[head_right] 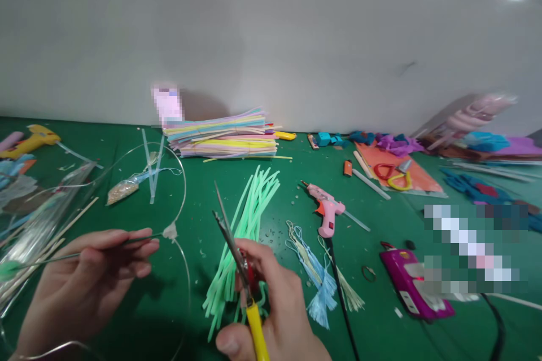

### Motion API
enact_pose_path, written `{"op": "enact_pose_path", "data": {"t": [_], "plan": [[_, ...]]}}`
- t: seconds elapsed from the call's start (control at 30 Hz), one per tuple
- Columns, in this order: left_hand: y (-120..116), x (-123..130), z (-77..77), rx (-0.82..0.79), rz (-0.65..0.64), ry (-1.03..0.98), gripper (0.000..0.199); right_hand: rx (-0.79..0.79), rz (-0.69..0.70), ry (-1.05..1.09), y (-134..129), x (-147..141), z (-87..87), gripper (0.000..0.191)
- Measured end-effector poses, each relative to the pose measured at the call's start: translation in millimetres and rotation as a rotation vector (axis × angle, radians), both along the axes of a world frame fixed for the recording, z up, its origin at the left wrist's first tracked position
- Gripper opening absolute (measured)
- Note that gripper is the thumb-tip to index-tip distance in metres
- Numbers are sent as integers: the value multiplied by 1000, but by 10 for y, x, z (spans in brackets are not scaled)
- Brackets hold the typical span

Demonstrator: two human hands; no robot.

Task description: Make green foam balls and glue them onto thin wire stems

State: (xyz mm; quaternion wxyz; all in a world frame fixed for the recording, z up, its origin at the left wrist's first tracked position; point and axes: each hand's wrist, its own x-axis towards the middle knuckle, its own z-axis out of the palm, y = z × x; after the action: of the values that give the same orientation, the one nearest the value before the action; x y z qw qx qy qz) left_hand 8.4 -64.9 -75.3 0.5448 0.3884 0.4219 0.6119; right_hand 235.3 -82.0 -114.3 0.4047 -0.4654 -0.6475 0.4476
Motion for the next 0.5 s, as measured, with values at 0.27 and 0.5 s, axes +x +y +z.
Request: {"op": "enact_pose_path", "data": {"t": [0.27, 0.5], "plan": [[2, -46, 0, 23, -47, 22, 11, -176, -216, -97, -44, -1, 162, 65], [38, -76, -131, 22, -51, 231, 17, 24, -503, -952, 20, 426, -311, 52]]}}
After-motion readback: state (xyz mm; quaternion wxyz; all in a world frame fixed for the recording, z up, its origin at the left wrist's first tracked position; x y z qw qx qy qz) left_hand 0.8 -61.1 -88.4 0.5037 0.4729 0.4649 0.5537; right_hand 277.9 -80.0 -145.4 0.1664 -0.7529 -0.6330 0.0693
